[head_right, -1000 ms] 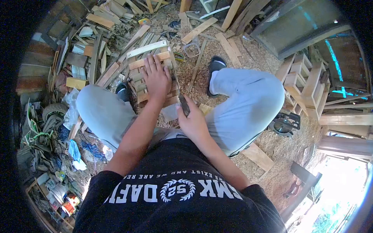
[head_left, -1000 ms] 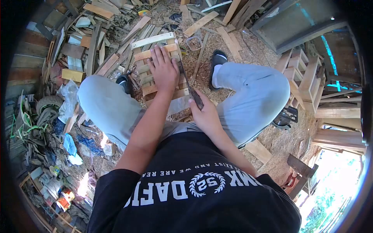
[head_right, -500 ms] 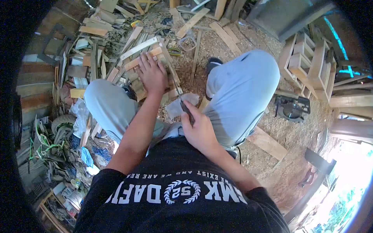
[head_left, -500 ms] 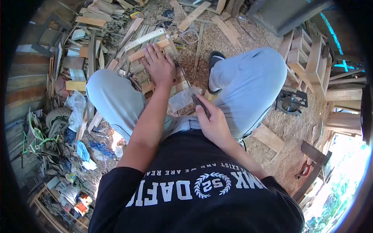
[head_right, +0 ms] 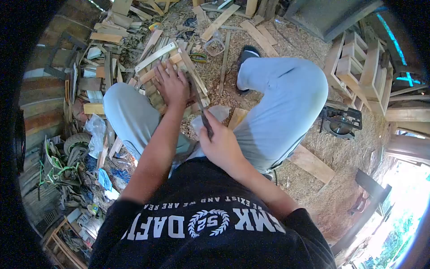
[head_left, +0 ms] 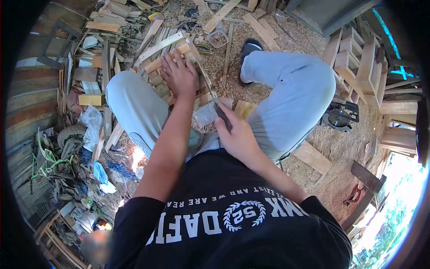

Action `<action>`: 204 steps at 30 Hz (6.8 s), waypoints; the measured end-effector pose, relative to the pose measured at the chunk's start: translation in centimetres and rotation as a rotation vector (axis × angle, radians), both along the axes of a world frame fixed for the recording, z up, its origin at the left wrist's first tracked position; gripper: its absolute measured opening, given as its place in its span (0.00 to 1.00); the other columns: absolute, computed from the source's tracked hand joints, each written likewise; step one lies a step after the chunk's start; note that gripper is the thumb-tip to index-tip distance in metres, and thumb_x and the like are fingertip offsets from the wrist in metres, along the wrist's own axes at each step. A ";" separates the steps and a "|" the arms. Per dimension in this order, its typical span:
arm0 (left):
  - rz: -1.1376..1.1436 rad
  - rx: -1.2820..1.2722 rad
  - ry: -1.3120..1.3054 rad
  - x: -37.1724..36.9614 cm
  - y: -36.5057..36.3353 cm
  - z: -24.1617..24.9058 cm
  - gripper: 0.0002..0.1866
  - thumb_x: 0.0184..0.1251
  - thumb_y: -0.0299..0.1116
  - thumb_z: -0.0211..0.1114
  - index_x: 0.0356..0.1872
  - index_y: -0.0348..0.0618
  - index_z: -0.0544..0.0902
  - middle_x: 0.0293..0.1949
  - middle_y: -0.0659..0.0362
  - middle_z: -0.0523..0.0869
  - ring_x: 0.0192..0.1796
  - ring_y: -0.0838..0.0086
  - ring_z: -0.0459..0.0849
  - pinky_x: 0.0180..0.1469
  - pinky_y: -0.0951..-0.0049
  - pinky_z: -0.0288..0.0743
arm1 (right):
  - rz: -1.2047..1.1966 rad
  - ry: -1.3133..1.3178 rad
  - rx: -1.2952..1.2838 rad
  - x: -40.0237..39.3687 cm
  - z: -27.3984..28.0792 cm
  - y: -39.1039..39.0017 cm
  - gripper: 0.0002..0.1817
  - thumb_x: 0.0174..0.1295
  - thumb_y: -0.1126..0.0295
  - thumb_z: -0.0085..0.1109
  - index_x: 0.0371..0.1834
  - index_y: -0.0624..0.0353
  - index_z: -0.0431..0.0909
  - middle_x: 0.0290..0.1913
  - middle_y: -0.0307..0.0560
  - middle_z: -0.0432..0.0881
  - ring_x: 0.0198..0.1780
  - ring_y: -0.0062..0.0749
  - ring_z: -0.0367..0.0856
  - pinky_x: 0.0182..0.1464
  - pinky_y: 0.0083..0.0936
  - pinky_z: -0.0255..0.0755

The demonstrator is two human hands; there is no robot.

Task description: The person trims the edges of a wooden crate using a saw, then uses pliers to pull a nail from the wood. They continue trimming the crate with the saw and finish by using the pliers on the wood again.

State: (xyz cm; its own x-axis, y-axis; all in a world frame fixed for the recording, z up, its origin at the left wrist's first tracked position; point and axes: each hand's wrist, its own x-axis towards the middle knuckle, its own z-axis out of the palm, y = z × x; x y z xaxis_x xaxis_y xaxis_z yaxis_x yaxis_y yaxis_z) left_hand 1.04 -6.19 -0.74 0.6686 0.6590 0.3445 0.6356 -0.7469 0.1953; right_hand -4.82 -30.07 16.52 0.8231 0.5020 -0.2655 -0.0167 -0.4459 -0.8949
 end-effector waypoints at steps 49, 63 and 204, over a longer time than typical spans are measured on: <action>-0.073 -0.119 0.111 1.1 -0.2 1.2 0.37 0.88 0.50 0.53 0.91 0.48 0.60 0.91 0.38 0.53 0.92 0.40 0.47 0.86 0.29 0.46 | -0.040 0.018 -0.148 3.6 2.8 4.0 0.24 0.78 0.63 0.62 0.70 0.67 0.83 0.49 0.71 0.91 0.49 0.61 0.93 0.54 0.43 0.84; -0.043 -0.163 0.136 1.5 -0.1 1.6 0.37 0.89 0.50 0.51 0.92 0.51 0.59 0.91 0.39 0.52 0.93 0.43 0.47 0.87 0.29 0.44 | -0.025 0.190 -0.209 5.0 1.9 6.8 0.25 0.80 0.67 0.61 0.74 0.69 0.79 0.57 0.66 0.93 0.58 0.45 0.95 0.63 0.33 0.83; -0.103 0.166 -0.129 7.3 4.3 -0.7 0.16 0.79 0.42 0.62 0.33 0.44 0.88 0.35 0.52 0.92 0.43 0.50 0.88 0.59 0.47 0.76 | -0.147 0.095 -0.024 -0.6 -3.2 1.6 0.29 0.77 0.69 0.64 0.80 0.67 0.74 0.58 0.68 0.91 0.57 0.55 0.94 0.61 0.38 0.85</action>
